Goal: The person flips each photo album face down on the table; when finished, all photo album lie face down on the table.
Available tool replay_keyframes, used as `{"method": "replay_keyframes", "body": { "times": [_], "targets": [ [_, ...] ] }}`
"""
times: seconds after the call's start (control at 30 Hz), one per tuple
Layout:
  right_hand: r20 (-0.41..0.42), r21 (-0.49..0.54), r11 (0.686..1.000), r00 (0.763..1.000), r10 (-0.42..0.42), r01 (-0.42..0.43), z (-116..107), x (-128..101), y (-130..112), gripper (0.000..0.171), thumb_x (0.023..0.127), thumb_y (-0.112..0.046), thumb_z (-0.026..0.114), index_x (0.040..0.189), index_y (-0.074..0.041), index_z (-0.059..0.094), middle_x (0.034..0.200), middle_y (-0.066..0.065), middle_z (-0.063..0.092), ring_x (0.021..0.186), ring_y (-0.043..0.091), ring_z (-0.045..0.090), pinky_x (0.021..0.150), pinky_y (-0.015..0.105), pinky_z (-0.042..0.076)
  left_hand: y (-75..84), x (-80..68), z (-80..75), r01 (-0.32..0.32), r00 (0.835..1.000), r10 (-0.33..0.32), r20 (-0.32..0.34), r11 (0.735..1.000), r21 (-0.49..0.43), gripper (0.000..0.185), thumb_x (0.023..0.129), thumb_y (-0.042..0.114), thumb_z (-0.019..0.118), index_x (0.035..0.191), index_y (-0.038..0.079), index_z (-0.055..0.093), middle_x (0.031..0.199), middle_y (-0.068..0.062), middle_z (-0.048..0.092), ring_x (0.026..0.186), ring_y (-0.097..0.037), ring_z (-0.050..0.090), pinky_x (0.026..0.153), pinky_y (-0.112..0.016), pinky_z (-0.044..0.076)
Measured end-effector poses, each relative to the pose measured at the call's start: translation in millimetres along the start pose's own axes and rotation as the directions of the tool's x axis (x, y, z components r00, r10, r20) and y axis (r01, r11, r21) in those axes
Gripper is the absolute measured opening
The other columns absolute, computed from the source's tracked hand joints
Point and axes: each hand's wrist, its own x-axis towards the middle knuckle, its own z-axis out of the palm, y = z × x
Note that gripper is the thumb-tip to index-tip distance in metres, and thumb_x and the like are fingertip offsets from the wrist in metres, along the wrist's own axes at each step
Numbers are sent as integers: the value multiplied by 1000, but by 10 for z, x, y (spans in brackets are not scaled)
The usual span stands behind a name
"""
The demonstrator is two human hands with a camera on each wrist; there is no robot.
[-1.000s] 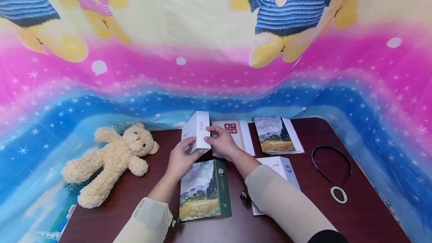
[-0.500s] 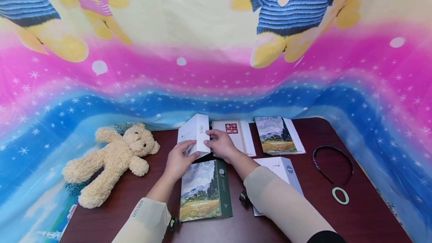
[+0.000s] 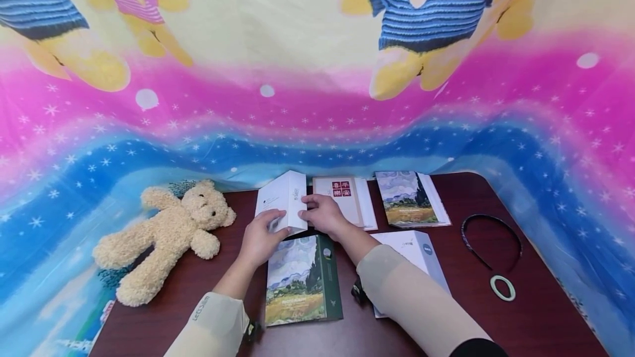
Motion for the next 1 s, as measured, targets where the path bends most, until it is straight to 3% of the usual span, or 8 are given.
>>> {"method": "replay_keyframes", "body": {
  "times": [0.23, 0.73, 1.0],
  "targets": [
    [1, -54, 998, 1000, 17, -17, 3, -1, 17, 42, 97, -12, 74, 137, -8, 65, 131, 16, 64, 112, 27, 67, 87, 36, 60, 5, -2, 2, 1, 1000, -2, 2, 999, 38, 47, 87, 25, 85, 131, 13, 73, 142, -14, 62, 136, -35, 53, 111, -54, 44],
    [-7, -239, 970, 999, -50, 47, 60, -20, 33, 43, 96, -13, 73, 139, -8, 65, 131, 12, 67, 117, 28, 66, 91, 38, 58, -45, 8, 7, -36, 999, 40, -15, 983, 177, 44, 89, 25, 83, 131, 13, 73, 138, -15, 63, 128, -37, 59, 104, -55, 49],
    [-3, -371, 926, 996, -85, 77, 129, 0, 0, 40, 94, -11, 75, 133, -5, 68, 123, 11, 70, 112, 27, 68, 91, 40, 57, -104, 13, -18, -26, 1000, 29, -11, 979, 202, 45, 91, 28, 81, 132, 14, 73, 140, -15, 62, 130, -38, 58, 104, -55, 49]
  ]
}}
